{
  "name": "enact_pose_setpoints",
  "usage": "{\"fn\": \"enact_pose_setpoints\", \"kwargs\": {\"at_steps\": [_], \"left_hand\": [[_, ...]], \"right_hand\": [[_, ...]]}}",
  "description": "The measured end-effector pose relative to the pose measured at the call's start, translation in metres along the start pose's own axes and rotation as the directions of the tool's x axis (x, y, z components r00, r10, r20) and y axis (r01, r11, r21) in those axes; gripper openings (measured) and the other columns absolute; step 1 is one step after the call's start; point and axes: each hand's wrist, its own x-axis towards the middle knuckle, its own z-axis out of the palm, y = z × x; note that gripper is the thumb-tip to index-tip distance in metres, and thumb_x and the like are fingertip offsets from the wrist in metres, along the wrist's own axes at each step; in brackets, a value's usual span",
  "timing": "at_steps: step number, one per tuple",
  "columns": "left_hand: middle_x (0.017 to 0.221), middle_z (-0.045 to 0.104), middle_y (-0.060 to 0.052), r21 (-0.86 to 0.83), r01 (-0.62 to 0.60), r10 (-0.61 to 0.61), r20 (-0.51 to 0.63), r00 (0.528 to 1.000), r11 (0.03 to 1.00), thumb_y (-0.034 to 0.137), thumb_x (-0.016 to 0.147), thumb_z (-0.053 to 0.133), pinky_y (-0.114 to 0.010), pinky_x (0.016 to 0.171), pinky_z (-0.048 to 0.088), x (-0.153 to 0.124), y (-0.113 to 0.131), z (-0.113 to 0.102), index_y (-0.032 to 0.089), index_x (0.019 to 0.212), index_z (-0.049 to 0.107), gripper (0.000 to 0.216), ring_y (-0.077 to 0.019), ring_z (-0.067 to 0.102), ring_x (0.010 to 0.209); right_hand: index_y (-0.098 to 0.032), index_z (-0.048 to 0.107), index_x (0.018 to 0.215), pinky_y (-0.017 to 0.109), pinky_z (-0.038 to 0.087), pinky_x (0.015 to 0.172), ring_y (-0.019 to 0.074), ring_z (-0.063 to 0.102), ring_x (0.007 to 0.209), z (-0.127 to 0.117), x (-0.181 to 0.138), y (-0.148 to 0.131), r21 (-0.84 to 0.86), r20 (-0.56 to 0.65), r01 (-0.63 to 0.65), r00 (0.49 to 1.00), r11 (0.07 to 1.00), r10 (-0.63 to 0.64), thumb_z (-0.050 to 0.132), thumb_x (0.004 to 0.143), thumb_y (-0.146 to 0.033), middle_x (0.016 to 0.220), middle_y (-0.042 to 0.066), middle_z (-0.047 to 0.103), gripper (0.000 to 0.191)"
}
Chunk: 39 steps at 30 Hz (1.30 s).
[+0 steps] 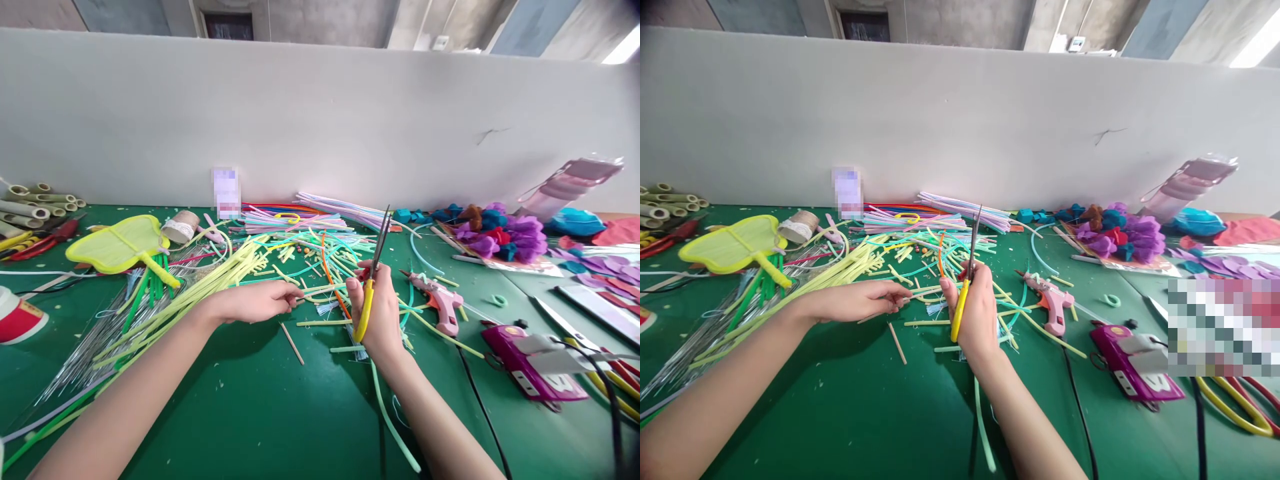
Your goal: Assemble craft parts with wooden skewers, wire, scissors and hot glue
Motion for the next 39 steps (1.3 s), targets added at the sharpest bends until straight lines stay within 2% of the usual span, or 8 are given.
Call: {"fn": "enact_pose_setpoints", "kwargs": {"at_steps": [6, 11, 15, 18, 22, 27, 32, 39], "left_hand": [[0.104, 0.067, -0.008, 0.293, 0.004, 0.113, -0.381, 0.918, 0.956, 0.037, 0.097, 0.050, -0.032, 0.080, 0.046, 0.012, 0.003, 0.015, 0.021, 0.102, 0.070, 0.026, -0.0232, 0.064, 0.094], [0.094, 0.062, -0.009, 0.518, 0.048, 0.171, -0.368, 0.914, 0.854, 0.030, 0.094, 0.059, -0.033, 0.074, 0.044, 0.026, -0.005, 0.039, 0.018, 0.096, 0.067, 0.015, -0.0261, 0.060, 0.091], [0.084, 0.061, -0.007, 0.505, 0.052, 0.162, -0.370, 0.915, 0.862, 0.024, 0.095, 0.051, -0.031, 0.068, 0.041, 0.028, -0.010, 0.037, 0.018, 0.084, 0.062, 0.016, -0.0237, 0.060, 0.082], [0.088, 0.062, -0.006, 0.469, 0.054, 0.158, -0.401, 0.902, 0.882, 0.025, 0.099, 0.043, -0.030, 0.067, 0.041, 0.021, -0.006, 0.023, 0.019, 0.089, 0.060, 0.021, -0.0210, 0.060, 0.078], [0.079, 0.063, -0.001, 0.273, 0.025, 0.121, -0.504, 0.855, 0.962, 0.034, 0.100, 0.042, -0.028, 0.062, 0.040, 0.002, 0.011, -0.001, 0.022, 0.105, 0.058, 0.021, -0.0182, 0.059, 0.068], [0.095, 0.066, -0.002, 0.080, -0.124, 0.148, -0.521, 0.841, 0.989, 0.037, 0.099, 0.047, -0.025, 0.065, 0.045, -0.019, 0.029, -0.018, 0.025, 0.127, 0.057, 0.033, -0.0159, 0.060, 0.075], [0.097, 0.067, 0.000, 0.157, -0.142, 0.208, -0.600, 0.772, 0.977, 0.039, 0.099, 0.049, -0.024, 0.062, 0.043, -0.026, 0.039, -0.016, 0.026, 0.114, 0.064, 0.026, -0.0143, 0.057, 0.072], [0.103, 0.070, 0.001, 0.313, -0.109, 0.283, -0.591, 0.755, 0.944, 0.027, 0.098, 0.051, -0.024, 0.059, 0.043, -0.030, 0.053, -0.001, 0.027, 0.116, 0.069, 0.025, -0.0105, 0.055, 0.061]], "right_hand": [[-0.019, 0.047, 0.117, 0.043, 0.051, 0.080, 0.0246, 0.061, 0.087, 0.002, 0.000, 0.002, 0.109, -0.132, -0.034, 0.990, 0.993, 0.048, 0.050, 0.095, -0.052, 0.100, 0.010, 0.058, 0.040], [-0.021, 0.045, 0.120, 0.041, 0.049, 0.085, 0.0239, 0.060, 0.098, 0.004, -0.001, 0.005, 0.206, -0.216, -0.043, 0.972, 0.978, 0.088, 0.048, 0.096, -0.050, 0.104, 0.009, 0.057, 0.037], [-0.021, 0.044, 0.121, 0.040, 0.049, 0.085, 0.0243, 0.059, 0.100, 0.005, -0.001, 0.004, 0.249, -0.198, -0.050, 0.975, 0.967, 0.101, 0.049, 0.095, -0.050, 0.101, 0.008, 0.055, 0.039], [-0.020, 0.045, 0.117, 0.042, 0.050, 0.083, 0.0252, 0.062, 0.093, 0.004, 0.000, 0.002, 0.212, -0.107, -0.066, 0.990, 0.975, 0.091, 0.049, 0.094, -0.055, 0.099, 0.009, 0.058, 0.042], [-0.021, 0.045, 0.117, 0.039, 0.054, 0.076, 0.0235, 0.063, 0.085, 0.002, -0.001, 0.001, 0.309, 0.175, -0.141, 0.980, 0.940, 0.090, 0.048, 0.092, -0.065, 0.098, 0.009, 0.060, 0.051], [-0.018, 0.039, 0.134, 0.044, 0.054, 0.089, 0.0302, 0.060, 0.110, -0.001, -0.007, -0.004, 0.409, 0.420, -0.093, 0.902, 0.908, -0.097, 0.046, 0.087, -0.076, 0.118, 0.015, 0.056, 0.075], [-0.021, 0.047, 0.125, 0.035, 0.052, 0.068, 0.0233, 0.063, 0.083, 0.003, -0.011, -0.010, 0.500, 0.454, -0.208, 0.889, 0.840, -0.050, 0.037, 0.087, -0.080, 0.100, 0.008, 0.059, 0.070], [-0.022, 0.055, 0.115, 0.030, 0.046, 0.057, 0.0192, 0.058, 0.065, 0.006, -0.020, -0.017, 0.441, 0.463, -0.227, 0.886, 0.869, -0.004, 0.035, 0.088, -0.079, 0.084, 0.005, 0.061, 0.066]]}}
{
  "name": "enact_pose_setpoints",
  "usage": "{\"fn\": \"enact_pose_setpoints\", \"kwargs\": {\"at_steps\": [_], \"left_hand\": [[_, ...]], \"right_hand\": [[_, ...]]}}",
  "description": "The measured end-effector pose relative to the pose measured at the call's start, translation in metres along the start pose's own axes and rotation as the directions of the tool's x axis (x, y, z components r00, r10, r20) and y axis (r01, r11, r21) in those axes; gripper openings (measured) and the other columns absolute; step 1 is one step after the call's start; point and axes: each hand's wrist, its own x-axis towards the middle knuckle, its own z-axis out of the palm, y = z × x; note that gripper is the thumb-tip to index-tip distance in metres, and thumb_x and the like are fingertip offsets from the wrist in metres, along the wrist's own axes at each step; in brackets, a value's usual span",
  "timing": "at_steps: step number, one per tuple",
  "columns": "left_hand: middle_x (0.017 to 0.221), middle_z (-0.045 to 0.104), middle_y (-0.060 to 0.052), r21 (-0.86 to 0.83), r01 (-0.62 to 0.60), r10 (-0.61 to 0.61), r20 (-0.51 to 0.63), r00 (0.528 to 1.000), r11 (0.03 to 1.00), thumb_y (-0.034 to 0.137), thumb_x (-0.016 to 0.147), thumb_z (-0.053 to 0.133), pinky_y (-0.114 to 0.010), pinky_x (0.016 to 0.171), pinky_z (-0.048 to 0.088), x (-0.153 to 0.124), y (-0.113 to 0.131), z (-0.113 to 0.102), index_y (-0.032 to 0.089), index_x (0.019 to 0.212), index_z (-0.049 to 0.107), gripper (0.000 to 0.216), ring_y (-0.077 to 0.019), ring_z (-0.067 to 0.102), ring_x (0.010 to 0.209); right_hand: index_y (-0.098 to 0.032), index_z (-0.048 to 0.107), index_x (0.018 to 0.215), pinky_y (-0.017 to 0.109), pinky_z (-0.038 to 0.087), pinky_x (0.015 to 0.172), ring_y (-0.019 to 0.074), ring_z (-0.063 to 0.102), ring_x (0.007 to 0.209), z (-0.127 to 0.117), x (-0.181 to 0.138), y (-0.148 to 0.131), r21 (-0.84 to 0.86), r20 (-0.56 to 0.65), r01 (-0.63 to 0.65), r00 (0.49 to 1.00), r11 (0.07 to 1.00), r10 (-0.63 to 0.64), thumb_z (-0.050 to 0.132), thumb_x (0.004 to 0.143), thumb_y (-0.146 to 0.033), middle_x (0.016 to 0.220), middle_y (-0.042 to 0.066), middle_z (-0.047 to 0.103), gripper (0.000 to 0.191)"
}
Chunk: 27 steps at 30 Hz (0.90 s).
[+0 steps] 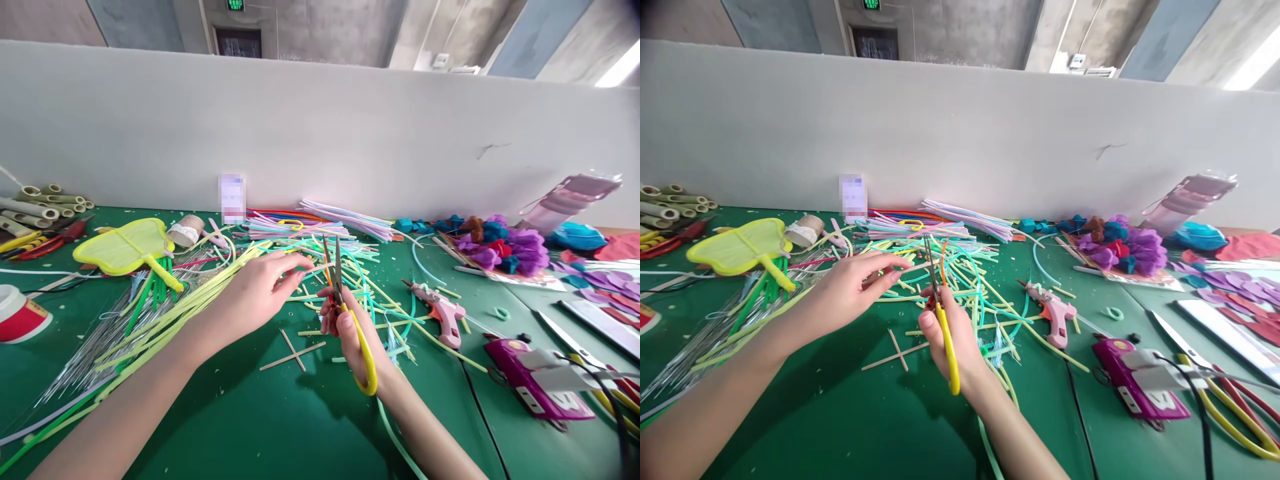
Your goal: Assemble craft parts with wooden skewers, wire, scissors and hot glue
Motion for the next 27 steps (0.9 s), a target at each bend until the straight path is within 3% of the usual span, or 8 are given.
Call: {"fn": "enact_pose_setpoints", "kwargs": {"at_steps": [6, 11, 14, 17, 27], "left_hand": [[0.101, 0.070, 0.000, 0.129, -0.007, -0.001, 0.058, 0.998, 0.992, 0.019, 0.098, 0.047, -0.025, 0.060, 0.045, -0.007, 0.010, -0.003, 0.033, 0.125, 0.067, 0.037, -0.0124, 0.061, 0.066], [0.104, 0.072, 0.000, 0.165, 0.015, -0.018, 0.019, 1.000, 0.986, 0.014, 0.093, 0.050, -0.026, 0.071, 0.046, -0.006, 0.014, 0.000, 0.023, 0.105, 0.068, 0.023, -0.0161, 0.067, 0.085], [0.087, 0.071, 0.001, 0.208, 0.059, -0.061, 0.004, 0.998, 0.976, 0.020, 0.093, 0.055, -0.026, 0.062, 0.041, -0.005, 0.014, 0.008, 0.021, 0.089, 0.062, 0.008, -0.0156, 0.063, 0.072], [0.074, 0.066, 0.002, 0.237, 0.061, -0.060, -0.015, 0.998, 0.970, 0.022, 0.095, 0.055, -0.025, 0.057, 0.035, -0.003, 0.013, 0.015, 0.020, 0.080, 0.056, 0.016, -0.0139, 0.057, 0.062], [0.066, 0.060, 0.004, 0.286, 0.002, 0.011, -0.045, 0.999, 0.958, 0.021, 0.095, 0.055, -0.026, 0.054, 0.028, -0.005, 0.011, 0.011, 0.020, 0.072, 0.051, 0.024, -0.0126, 0.052, 0.058]], "right_hand": [[-0.021, 0.057, 0.108, 0.028, 0.044, 0.054, 0.0180, 0.058, 0.060, 0.006, -0.003, -0.008, -0.061, -0.034, -0.051, 0.998, 0.997, 0.049, 0.034, 0.094, -0.070, 0.077, 0.004, 0.063, 0.057], [-0.021, 0.059, 0.096, 0.027, 0.043, 0.055, 0.0177, 0.058, 0.056, 0.012, -0.004, -0.022, -0.204, -0.033, -0.109, 0.994, 0.973, 0.104, 0.043, 0.093, -0.066, 0.067, 0.001, 0.061, 0.049], [-0.021, 0.057, 0.092, 0.027, 0.043, 0.056, 0.0178, 0.060, 0.055, 0.017, -0.005, -0.026, -0.225, -0.043, -0.113, 0.993, 0.968, 0.106, 0.042, 0.093, -0.066, 0.066, 0.001, 0.063, 0.047], [-0.022, 0.056, 0.089, 0.027, 0.043, 0.056, 0.0188, 0.060, 0.053, 0.021, -0.005, -0.026, -0.253, -0.064, -0.140, 0.990, 0.957, 0.127, 0.038, 0.095, -0.064, 0.062, 0.000, 0.062, 0.046], [-0.024, 0.043, 0.080, 0.026, 0.032, 0.050, 0.0172, 0.051, 0.043, 0.026, -0.001, -0.023, -0.372, -0.079, -0.101, 0.994, 0.923, 0.077, 0.033, 0.100, -0.055, 0.052, -0.003, 0.051, 0.038]]}}
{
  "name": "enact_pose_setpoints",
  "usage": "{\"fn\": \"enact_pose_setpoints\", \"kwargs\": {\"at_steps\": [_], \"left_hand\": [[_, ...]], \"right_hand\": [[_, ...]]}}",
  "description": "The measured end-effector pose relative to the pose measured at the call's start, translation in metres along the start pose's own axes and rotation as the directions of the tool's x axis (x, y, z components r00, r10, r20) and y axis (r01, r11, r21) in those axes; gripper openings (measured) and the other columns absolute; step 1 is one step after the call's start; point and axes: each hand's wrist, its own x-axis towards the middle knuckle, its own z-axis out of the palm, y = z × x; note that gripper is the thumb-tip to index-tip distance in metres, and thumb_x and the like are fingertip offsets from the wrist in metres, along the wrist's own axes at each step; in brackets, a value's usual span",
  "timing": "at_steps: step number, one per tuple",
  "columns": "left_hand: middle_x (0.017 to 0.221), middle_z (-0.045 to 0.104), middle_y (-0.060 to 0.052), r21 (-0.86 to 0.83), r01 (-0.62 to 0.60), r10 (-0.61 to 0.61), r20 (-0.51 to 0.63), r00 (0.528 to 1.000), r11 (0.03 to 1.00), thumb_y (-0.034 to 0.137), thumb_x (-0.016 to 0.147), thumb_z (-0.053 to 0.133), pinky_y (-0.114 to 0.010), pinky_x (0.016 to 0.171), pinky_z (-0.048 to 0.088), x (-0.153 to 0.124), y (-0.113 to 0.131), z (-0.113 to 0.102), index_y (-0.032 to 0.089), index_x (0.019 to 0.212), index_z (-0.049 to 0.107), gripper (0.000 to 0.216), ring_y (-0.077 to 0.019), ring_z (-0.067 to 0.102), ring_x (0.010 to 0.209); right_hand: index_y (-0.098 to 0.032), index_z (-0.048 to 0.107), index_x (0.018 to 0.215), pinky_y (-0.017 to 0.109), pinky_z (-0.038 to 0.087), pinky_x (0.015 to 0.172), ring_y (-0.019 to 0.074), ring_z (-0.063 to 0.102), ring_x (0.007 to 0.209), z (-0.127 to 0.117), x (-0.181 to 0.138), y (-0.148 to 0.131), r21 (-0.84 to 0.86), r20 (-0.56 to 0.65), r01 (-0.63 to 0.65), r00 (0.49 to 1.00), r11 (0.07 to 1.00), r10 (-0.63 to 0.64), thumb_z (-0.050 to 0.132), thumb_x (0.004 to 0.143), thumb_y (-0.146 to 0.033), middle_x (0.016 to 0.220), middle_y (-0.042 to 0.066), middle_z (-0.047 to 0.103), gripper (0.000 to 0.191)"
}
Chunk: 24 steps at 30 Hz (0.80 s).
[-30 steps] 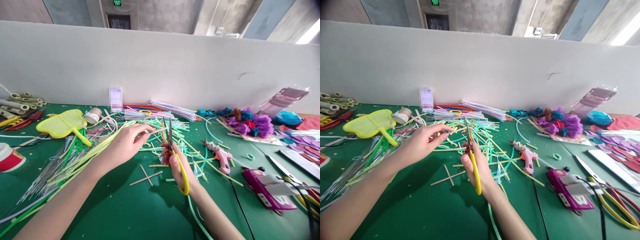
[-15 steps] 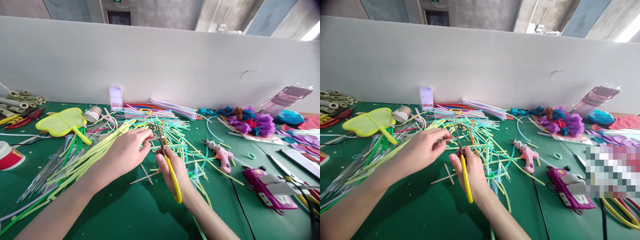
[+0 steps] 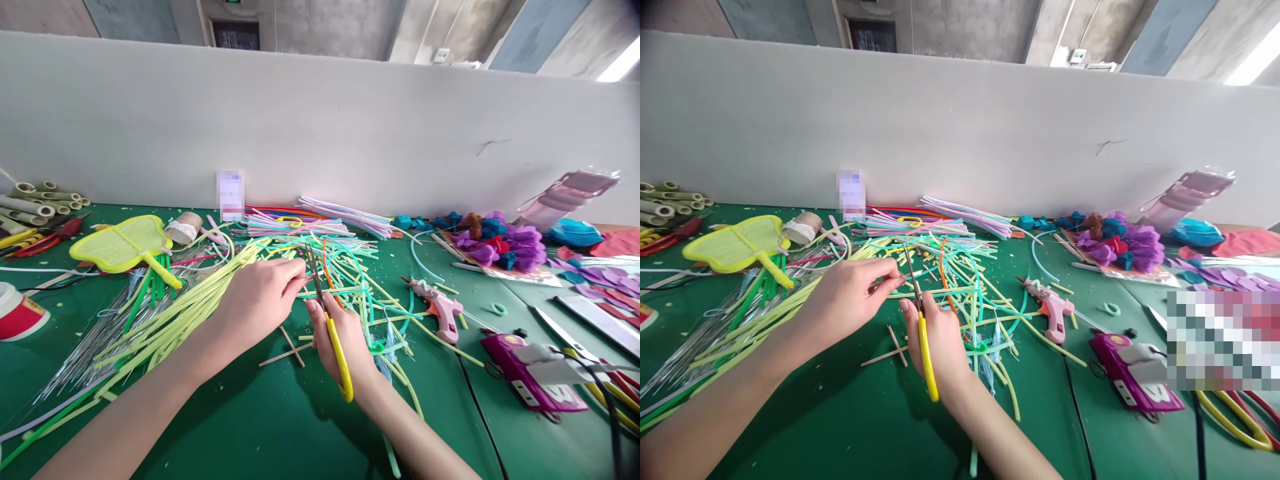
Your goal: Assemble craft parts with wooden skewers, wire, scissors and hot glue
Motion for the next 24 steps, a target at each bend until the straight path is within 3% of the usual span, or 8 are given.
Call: {"fn": "enact_pose_setpoints", "kwargs": {"at_steps": [4, 7, 11, 14, 19, 24], "left_hand": [[0.066, 0.061, 0.004, 0.030, -0.013, 0.014, -0.012, 1.000, 0.999, 0.021, 0.095, 0.055, -0.025, 0.054, 0.030, 0.000, 0.000, 0.000, 0.020, 0.073, 0.052, 0.023, -0.0124, 0.054, 0.057], [0.074, 0.066, 0.002, 0.165, -0.040, 0.045, -0.032, 0.998, 0.986, 0.024, 0.098, 0.054, -0.026, 0.052, 0.031, -0.002, 0.003, 0.004, 0.020, 0.083, 0.058, 0.015, -0.0141, 0.060, 0.061], [0.086, 0.069, -0.005, 0.528, -0.076, 0.179, -0.146, 0.973, 0.846, 0.019, 0.099, 0.048, -0.029, 0.053, 0.034, -0.009, 0.012, 0.015, 0.019, 0.097, 0.063, 0.015, -0.0183, 0.065, 0.067], [0.079, 0.066, -0.005, 0.661, -0.117, 0.295, -0.165, 0.941, 0.741, 0.011, 0.097, 0.043, -0.030, 0.054, 0.035, -0.011, 0.014, 0.023, 0.018, 0.099, 0.065, 0.024, -0.0180, 0.063, 0.064], [0.070, 0.065, -0.002, 0.586, -0.209, 0.341, -0.123, 0.932, 0.783, 0.009, 0.093, 0.045, -0.031, 0.049, 0.031, -0.006, 0.005, 0.021, 0.018, 0.086, 0.066, 0.024, -0.0170, 0.063, 0.059], [0.072, 0.068, -0.001, 0.352, -0.129, 0.187, -0.135, 0.973, 0.927, 0.018, 0.097, 0.047, -0.030, 0.050, 0.028, -0.002, 0.000, 0.014, 0.019, 0.078, 0.065, 0.026, -0.0164, 0.060, 0.055]], "right_hand": [[-0.025, 0.040, 0.076, 0.026, 0.028, 0.050, 0.0151, 0.043, 0.044, 0.001, 0.001, -0.001, -0.046, -0.056, 0.032, 0.998, 0.998, -0.034, 0.031, 0.101, -0.052, 0.054, -0.004, 0.047, 0.039], [-0.025, 0.041, 0.074, 0.026, 0.028, 0.050, 0.0144, 0.042, 0.044, 0.001, 0.003, 0.000, -0.034, -0.063, 0.041, 0.997, 0.999, -0.043, 0.032, 0.101, -0.053, 0.053, -0.004, 0.046, 0.040], [-0.024, 0.043, 0.073, 0.026, 0.028, 0.048, 0.0149, 0.045, 0.042, 0.001, 0.005, 0.005, 0.048, -0.057, -0.021, 0.998, 0.999, 0.024, 0.031, 0.101, -0.058, 0.048, -0.004, 0.045, 0.046], [-0.025, 0.044, 0.074, 0.027, 0.029, 0.047, 0.0156, 0.048, 0.041, 0.000, 0.006, 0.008, 0.114, -0.040, -0.050, 0.998, 0.992, 0.055, 0.031, 0.100, -0.061, 0.046, -0.004, 0.046, 0.047], [-0.025, 0.046, 0.074, 0.027, 0.029, 0.048, 0.0158, 0.047, 0.041, -0.001, 0.006, 0.007, 0.081, -0.009, -0.030, 0.999, 0.996, 0.031, 0.029, 0.100, -0.061, 0.046, -0.004, 0.045, 0.048], [-0.025, 0.040, 0.074, 0.026, 0.027, 0.050, 0.0142, 0.041, 0.045, -0.002, 0.006, 0.006, -0.016, -0.068, 0.075, 0.995, 0.997, -0.076, 0.031, 0.102, -0.053, 0.053, -0.004, 0.044, 0.041]]}}
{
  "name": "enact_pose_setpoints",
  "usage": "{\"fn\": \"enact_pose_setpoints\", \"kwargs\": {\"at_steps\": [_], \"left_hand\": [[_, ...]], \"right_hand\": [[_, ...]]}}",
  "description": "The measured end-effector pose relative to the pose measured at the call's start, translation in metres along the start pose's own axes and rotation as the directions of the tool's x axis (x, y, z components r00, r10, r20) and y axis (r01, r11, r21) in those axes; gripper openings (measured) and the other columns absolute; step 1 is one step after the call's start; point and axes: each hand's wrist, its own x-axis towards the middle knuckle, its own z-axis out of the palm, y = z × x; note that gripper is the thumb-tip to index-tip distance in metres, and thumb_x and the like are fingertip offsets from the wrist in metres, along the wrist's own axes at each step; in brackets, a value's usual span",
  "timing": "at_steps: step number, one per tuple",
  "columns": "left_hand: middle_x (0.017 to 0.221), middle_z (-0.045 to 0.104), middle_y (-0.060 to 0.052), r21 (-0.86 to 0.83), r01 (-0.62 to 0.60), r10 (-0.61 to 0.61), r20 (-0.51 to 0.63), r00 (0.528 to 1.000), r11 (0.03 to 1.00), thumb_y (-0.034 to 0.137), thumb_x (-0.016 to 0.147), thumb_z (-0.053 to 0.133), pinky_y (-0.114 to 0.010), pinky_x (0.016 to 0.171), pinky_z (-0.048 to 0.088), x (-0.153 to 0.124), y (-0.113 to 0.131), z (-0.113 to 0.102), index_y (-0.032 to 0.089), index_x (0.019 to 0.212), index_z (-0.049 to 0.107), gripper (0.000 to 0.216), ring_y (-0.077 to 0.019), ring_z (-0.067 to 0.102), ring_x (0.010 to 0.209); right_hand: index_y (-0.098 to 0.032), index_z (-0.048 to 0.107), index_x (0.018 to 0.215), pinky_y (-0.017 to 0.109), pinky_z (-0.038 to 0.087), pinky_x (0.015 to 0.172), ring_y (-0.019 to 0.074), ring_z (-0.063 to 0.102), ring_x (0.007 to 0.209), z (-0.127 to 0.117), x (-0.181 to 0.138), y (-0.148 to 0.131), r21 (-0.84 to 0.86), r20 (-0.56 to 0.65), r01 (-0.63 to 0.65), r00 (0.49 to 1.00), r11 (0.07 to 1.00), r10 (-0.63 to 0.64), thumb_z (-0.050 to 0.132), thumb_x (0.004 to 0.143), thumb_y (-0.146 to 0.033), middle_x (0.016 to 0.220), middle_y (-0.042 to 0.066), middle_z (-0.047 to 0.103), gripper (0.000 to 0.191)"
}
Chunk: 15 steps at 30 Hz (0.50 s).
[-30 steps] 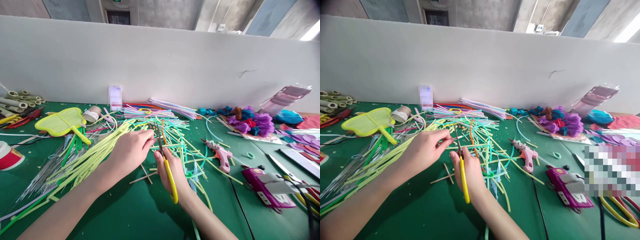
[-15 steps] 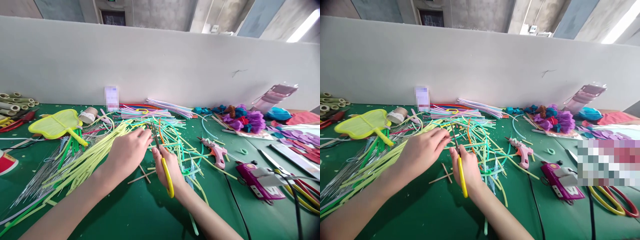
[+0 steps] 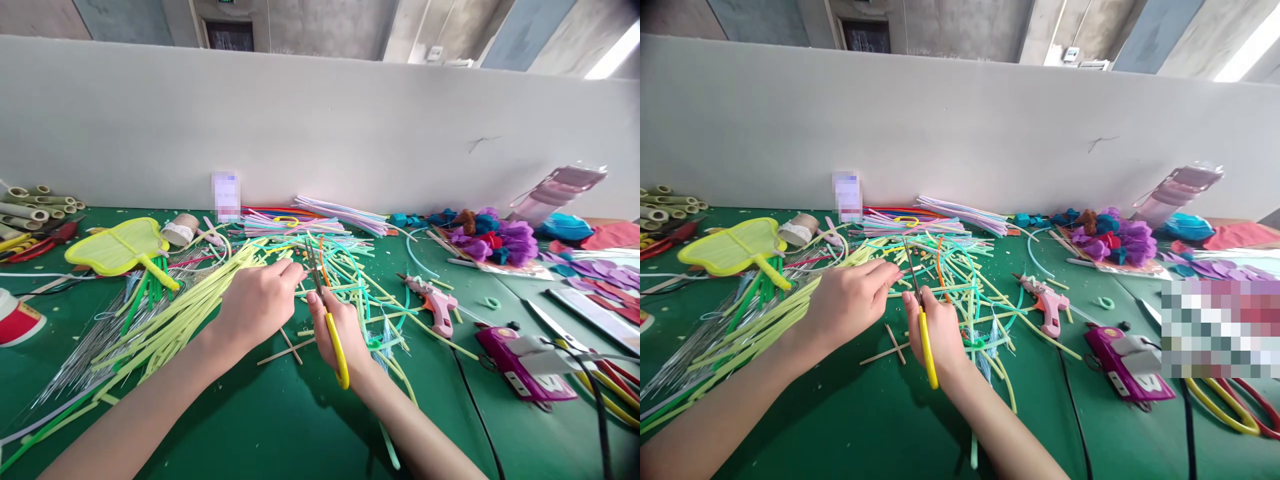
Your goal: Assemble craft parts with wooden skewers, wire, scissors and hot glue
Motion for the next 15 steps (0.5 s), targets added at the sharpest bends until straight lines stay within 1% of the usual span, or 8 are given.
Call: {"fn": "enact_pose_setpoints", "kwargs": {"at_steps": [2, 4, 6, 9, 11, 13, 14, 15], "left_hand": [[0.072, 0.068, -0.001, -0.154, 0.063, -0.058, 0.038, 0.998, 0.986, 0.023, 0.098, 0.048, -0.029, 0.053, 0.030, 0.001, -0.002, -0.001, 0.018, 0.076, 0.064, 0.028, -0.0157, 0.059, 0.058], [0.065, 0.064, 0.000, -0.309, 0.127, -0.105, 0.087, 0.991, 0.942, 0.027, 0.098, 0.049, -0.027, 0.055, 0.031, 0.002, -0.005, -0.002, 0.018, 0.071, 0.063, 0.031, -0.0140, 0.055, 0.057], [0.060, 0.058, 0.002, -0.445, 0.191, -0.136, 0.153, 0.979, 0.875, 0.029, 0.097, 0.050, -0.026, 0.054, 0.030, 0.004, -0.008, -0.003, 0.018, 0.069, 0.062, 0.033, -0.0123, 0.048, 0.054], [0.058, 0.053, 0.003, -0.594, 0.309, -0.168, 0.282, 0.945, 0.743, 0.034, 0.095, 0.053, -0.025, 0.052, 0.029, 0.008, -0.014, -0.004, 0.018, 0.073, 0.066, 0.030, -0.0114, 0.042, 0.052], [0.059, 0.052, 0.003, -0.670, 0.383, -0.165, 0.367, 0.916, 0.636, 0.039, 0.093, 0.055, -0.025, 0.050, 0.030, 0.011, -0.019, -0.004, 0.018, 0.072, 0.065, 0.031, -0.0116, 0.042, 0.053], [0.057, 0.050, 0.003, -0.714, 0.454, -0.118, 0.468, 0.876, 0.534, 0.045, 0.092, 0.056, -0.024, 0.048, 0.030, 0.013, -0.024, -0.005, 0.017, 0.069, 0.063, 0.036, -0.0114, 0.041, 0.051], [0.055, 0.048, 0.003, -0.718, 0.480, -0.087, 0.511, 0.855, 0.504, 0.047, 0.093, 0.054, -0.024, 0.046, 0.029, 0.014, -0.025, -0.005, 0.018, 0.069, 0.063, 0.039, -0.0112, 0.039, 0.049], [0.053, 0.046, 0.004, -0.711, 0.488, -0.067, 0.532, 0.844, 0.507, 0.049, 0.094, 0.052, -0.024, 0.045, 0.029, 0.014, -0.025, -0.005, 0.018, 0.070, 0.063, 0.041, -0.0112, 0.038, 0.048]], "right_hand": [[-0.025, 0.037, 0.074, 0.026, 0.027, 0.050, 0.0138, 0.039, 0.045, 0.000, 0.001, 0.001, -0.038, -0.019, 0.044, 0.999, 0.998, -0.044, 0.033, 0.101, -0.050, 0.054, -0.005, 0.043, 0.038], [-0.025, 0.038, 0.074, 0.026, 0.027, 0.050, 0.0136, 0.039, 0.044, 0.000, 0.001, 0.003, -0.069, -0.020, 0.074, 0.997, 0.995, -0.076, 0.034, 0.101, -0.047, 0.054, -0.005, 0.044, 0.035], [-0.024, 0.040, 0.076, 0.026, 0.028, 0.051, 0.0138, 0.041, 0.045, 0.000, 0.001, 0.006, -0.097, -0.024, 0.097, 0.995, 0.991, -0.100, 0.035, 0.101, -0.045, 0.056, -0.004, 0.048, 0.033], [-0.023, 0.044, 0.078, 0.026, 0.030, 0.051, 0.0143, 0.045, 0.047, -0.001, 0.001, 0.009, -0.140, -0.028, 0.127, 0.991, 0.982, -0.132, 0.036, 0.101, -0.042, 0.058, -0.002, 0.052, 0.031], [-0.023, 0.045, 0.079, 0.026, 0.030, 0.052, 0.0146, 0.046, 0.048, -0.003, 0.001, 0.011, -0.171, -0.030, 0.155, 0.986, 0.973, -0.162, 0.036, 0.101, -0.041, 0.060, -0.001, 0.054, 0.030], [-0.022, 0.046, 0.079, 0.026, 0.030, 0.051, 0.0147, 0.045, 0.048, -0.005, 0.002, 0.012, -0.207, -0.033, 0.184, 0.980, 0.961, -0.194, 0.037, 0.100, -0.041, 0.061, 0.001, 0.055, 0.030], [-0.022, 0.046, 0.079, 0.026, 0.029, 0.051, 0.0147, 0.045, 0.048, -0.006, 0.003, 0.013, -0.224, -0.035, 0.190, 0.979, 0.956, -0.203, 0.037, 0.100, -0.041, 0.062, 0.001, 0.055, 0.029], [-0.022, 0.047, 0.079, 0.026, 0.029, 0.051, 0.0148, 0.045, 0.048, -0.006, 0.004, 0.013, -0.236, -0.038, 0.188, 0.979, 0.953, -0.202, 0.037, 0.100, -0.041, 0.062, 0.002, 0.056, 0.029]]}}
